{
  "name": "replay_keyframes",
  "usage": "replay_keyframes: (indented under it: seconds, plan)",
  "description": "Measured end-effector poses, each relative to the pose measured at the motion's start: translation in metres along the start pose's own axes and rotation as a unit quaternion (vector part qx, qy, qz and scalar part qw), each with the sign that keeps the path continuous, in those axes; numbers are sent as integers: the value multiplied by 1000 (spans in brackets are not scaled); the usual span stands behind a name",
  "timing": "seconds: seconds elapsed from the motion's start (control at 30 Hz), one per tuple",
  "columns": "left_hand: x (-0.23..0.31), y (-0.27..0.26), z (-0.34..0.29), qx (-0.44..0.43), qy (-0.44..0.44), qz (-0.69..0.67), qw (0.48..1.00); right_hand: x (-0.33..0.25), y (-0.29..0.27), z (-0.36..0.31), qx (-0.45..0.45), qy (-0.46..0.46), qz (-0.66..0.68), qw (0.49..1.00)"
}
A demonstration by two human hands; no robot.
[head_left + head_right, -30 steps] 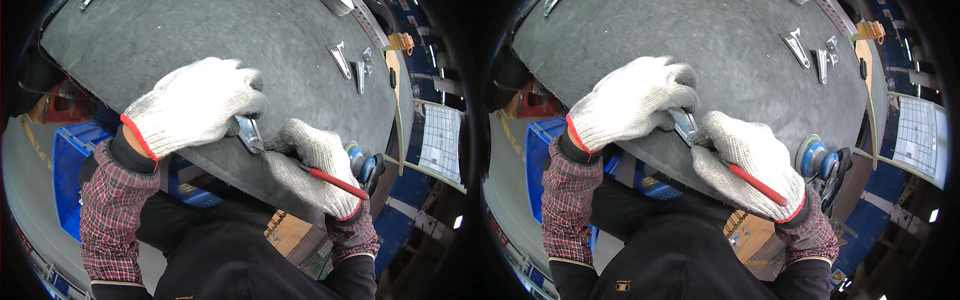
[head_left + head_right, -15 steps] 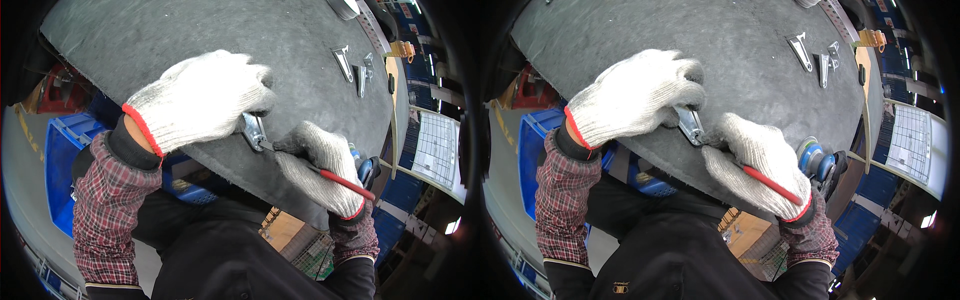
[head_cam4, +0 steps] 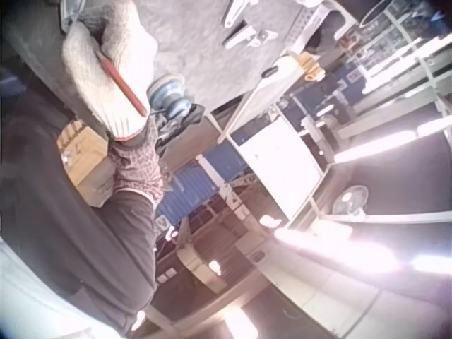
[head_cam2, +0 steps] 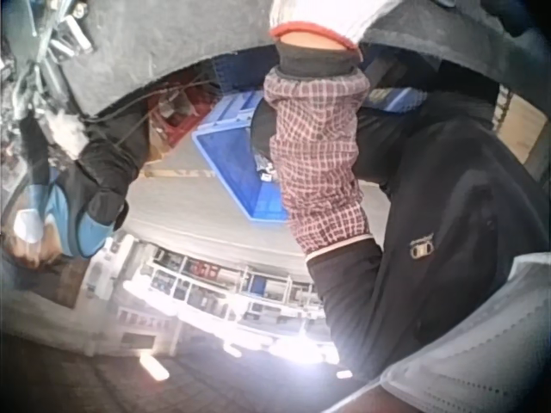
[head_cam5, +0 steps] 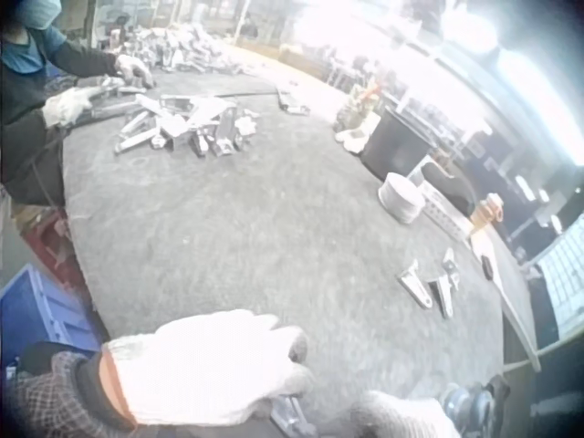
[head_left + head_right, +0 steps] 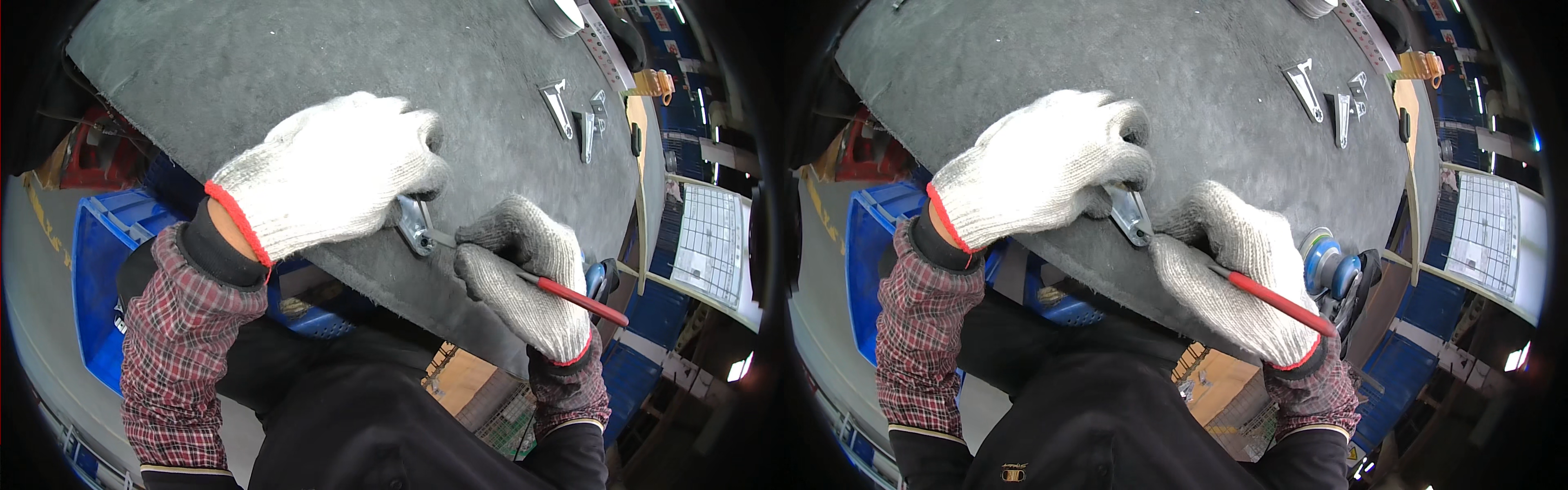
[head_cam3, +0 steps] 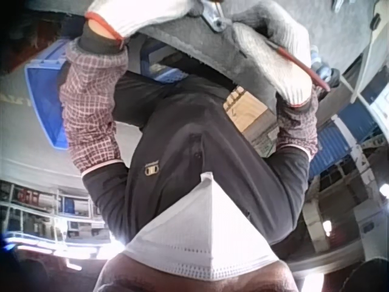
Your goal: Sanding and grinding small metal parts using a pneumatic sander.
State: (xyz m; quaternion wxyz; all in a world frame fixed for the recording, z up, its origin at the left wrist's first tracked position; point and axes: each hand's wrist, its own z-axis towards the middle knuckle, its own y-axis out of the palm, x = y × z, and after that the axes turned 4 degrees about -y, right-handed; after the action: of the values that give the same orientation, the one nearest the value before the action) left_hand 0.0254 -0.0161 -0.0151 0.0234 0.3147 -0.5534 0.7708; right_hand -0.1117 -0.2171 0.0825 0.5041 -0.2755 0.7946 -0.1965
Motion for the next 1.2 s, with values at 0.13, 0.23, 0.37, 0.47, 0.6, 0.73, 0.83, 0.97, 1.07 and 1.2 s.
replay_keyframes:
  seconds: [0.13,0.23,0.37,0.47,0.6,0.73,0.83,0.97,1.07,1.2]
  plan:
    - [-2,3,2,7,2,-3,1000,9,5,8,18,-53,11,998]
    - [-4,5,1,14,10,-31,999,3,1,10,-8,-21,-6,1000]
    - [-4,3,2,22,14,-23,999,4,2,12,-11,-58,-38,998]
    - [-7,9,-1,34,20,-20,999,1,1,11,-11,-86,-63,994]
    - [-3,4,0,12,0,-14,1000,4,3,13,-11,-90,-37,995]
    - [-3,6,1,32,15,-10,999,6,-4,9,-32,-95,-70,993]
    - [-4,4,1,22,20,-21,999,6,-1,13,-16,-91,-46,995]
    - [-5,4,0,27,17,-19,999,8,1,13,-12,-68,-31,997]
    - [-4,-6,1,-2,5,-37,999,10,-1,14,-12,-103,-37,994]
    - [-15,-5,-1,-14,-37,-83,996,4,5,24,2,-79,21,997]
